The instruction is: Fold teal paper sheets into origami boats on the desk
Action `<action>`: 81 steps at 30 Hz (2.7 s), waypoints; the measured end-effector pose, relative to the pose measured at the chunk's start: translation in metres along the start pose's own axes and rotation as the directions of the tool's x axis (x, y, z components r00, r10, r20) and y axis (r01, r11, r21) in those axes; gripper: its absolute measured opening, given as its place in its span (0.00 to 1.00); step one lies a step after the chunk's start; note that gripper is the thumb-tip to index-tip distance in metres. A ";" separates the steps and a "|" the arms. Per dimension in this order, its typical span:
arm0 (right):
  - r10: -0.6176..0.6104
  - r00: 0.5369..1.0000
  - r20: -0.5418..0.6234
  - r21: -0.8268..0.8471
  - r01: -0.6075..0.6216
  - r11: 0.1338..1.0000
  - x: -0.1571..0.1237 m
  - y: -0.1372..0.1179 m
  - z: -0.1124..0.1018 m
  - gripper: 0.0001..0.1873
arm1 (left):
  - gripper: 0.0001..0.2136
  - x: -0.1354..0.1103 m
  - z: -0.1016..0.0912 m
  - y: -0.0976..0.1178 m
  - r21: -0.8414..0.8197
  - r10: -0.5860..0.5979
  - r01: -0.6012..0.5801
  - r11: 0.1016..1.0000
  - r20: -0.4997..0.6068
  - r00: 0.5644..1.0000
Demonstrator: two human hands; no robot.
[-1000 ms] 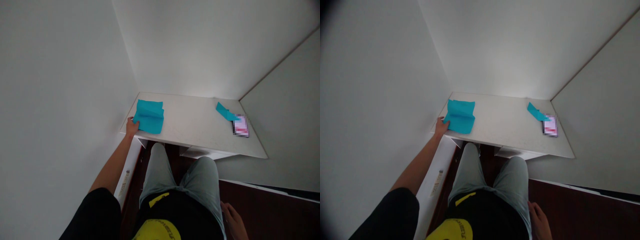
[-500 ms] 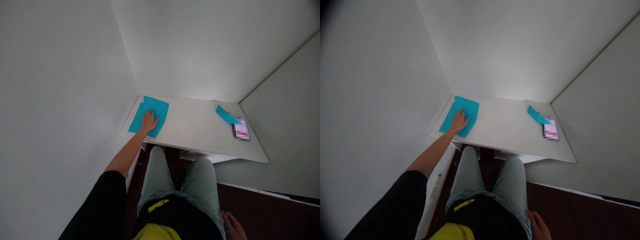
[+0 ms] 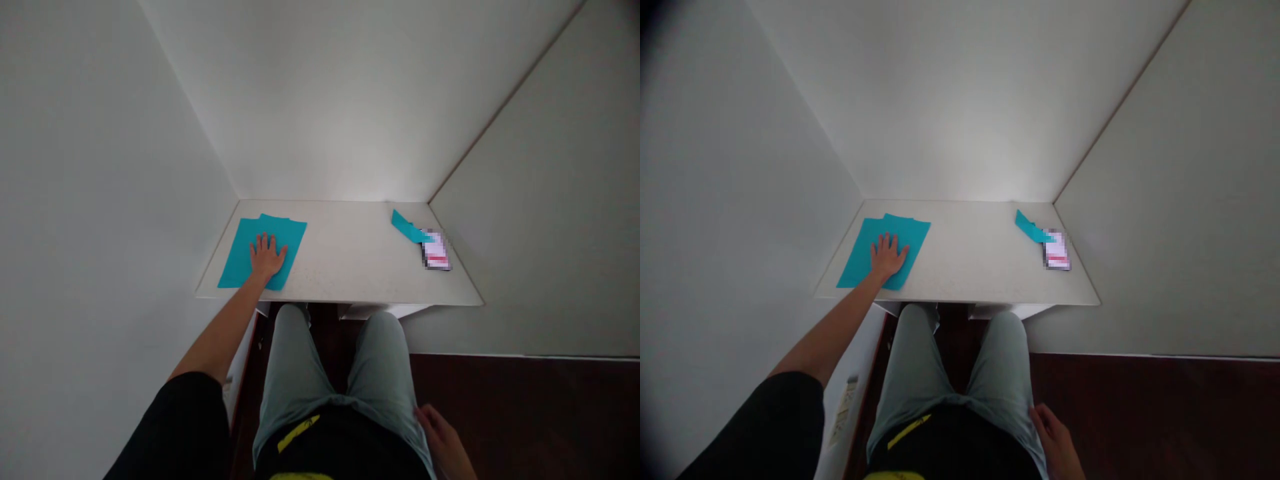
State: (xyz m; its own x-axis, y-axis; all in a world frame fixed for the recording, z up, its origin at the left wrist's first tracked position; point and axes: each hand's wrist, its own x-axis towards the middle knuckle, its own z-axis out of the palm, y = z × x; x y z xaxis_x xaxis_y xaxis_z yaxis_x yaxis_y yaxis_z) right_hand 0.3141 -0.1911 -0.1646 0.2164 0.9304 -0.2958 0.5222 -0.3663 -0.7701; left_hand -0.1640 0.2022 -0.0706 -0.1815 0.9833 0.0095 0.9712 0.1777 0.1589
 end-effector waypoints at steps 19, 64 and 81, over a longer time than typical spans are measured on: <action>-0.212 0.939 -0.270 -0.621 -0.001 0.784 0.401 -0.259 -0.102 0.25 | 0.40 -0.005 0.012 -0.015 0.018 0.055 -0.055 0.998 -0.023 0.998; -0.660 0.751 -0.030 -0.107 0.654 0.749 0.312 -0.252 0.051 0.04 | 0.18 -0.075 0.020 0.153 -0.634 0.289 -0.260 0.728 -0.059 0.955; -0.509 0.859 -0.054 -0.329 0.466 0.821 0.321 -0.263 0.052 0.15 | 0.15 -0.073 0.021 0.149 -0.685 0.377 -0.341 0.644 -0.105 0.920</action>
State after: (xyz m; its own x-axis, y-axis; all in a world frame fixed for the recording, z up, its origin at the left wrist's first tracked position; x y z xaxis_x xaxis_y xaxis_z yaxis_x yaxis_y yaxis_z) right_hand 0.2036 0.2045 -0.0867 -0.0351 0.9851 0.1686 0.8012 0.1286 -0.5845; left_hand -0.0032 0.1580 -0.0688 0.1824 0.9680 0.1720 0.5813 -0.2473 0.7752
